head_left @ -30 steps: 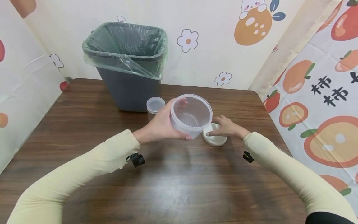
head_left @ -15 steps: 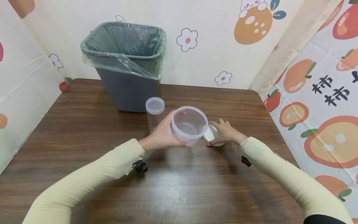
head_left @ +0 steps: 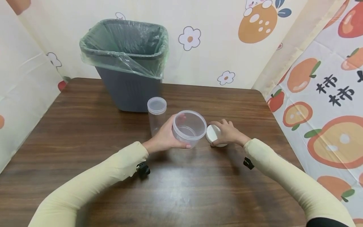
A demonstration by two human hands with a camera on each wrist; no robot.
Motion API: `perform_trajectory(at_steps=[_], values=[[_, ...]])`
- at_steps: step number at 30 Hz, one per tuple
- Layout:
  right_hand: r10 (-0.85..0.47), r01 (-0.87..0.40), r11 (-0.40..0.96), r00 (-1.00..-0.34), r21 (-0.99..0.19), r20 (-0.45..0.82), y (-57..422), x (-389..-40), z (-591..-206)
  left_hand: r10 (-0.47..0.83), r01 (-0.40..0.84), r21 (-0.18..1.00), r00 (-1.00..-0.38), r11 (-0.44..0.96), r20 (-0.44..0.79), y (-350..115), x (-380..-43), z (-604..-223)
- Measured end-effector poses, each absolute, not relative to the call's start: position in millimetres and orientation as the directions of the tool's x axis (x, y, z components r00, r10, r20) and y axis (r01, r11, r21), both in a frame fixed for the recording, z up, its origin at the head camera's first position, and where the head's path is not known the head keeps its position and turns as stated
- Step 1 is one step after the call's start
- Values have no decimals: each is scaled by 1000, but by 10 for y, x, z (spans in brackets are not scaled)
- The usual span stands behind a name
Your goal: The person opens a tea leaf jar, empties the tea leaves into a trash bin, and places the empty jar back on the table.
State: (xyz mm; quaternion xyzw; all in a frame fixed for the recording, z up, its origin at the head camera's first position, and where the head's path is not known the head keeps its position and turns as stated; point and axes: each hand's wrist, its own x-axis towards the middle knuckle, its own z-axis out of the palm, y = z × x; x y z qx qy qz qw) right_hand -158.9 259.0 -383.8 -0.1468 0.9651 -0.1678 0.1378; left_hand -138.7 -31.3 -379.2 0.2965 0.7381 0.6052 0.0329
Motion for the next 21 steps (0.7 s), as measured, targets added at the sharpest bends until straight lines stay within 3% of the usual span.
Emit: perform_trajectory(at_steps=[6,12,17,21], values=[[-384,-243,814,-906,-528,-175,2589,-1644,-3647,527,398,906,-806,145,270,-368,-1408,-3783],[-582,-388,633,-809,-670,-82,2562,-1636,-3302,596,404,903,-765,147,245,-378,-1407,-3767],[-699,-517,583,-712,-627,-63,2526,-1569,-2974,649,407,905,-724,127,235,-371,-1383,-3735],[-722,-562,589,-688,-581,-67,2525,-1500,-2775,666,422,899,-705,119,243,-367,-1363,-3699]])
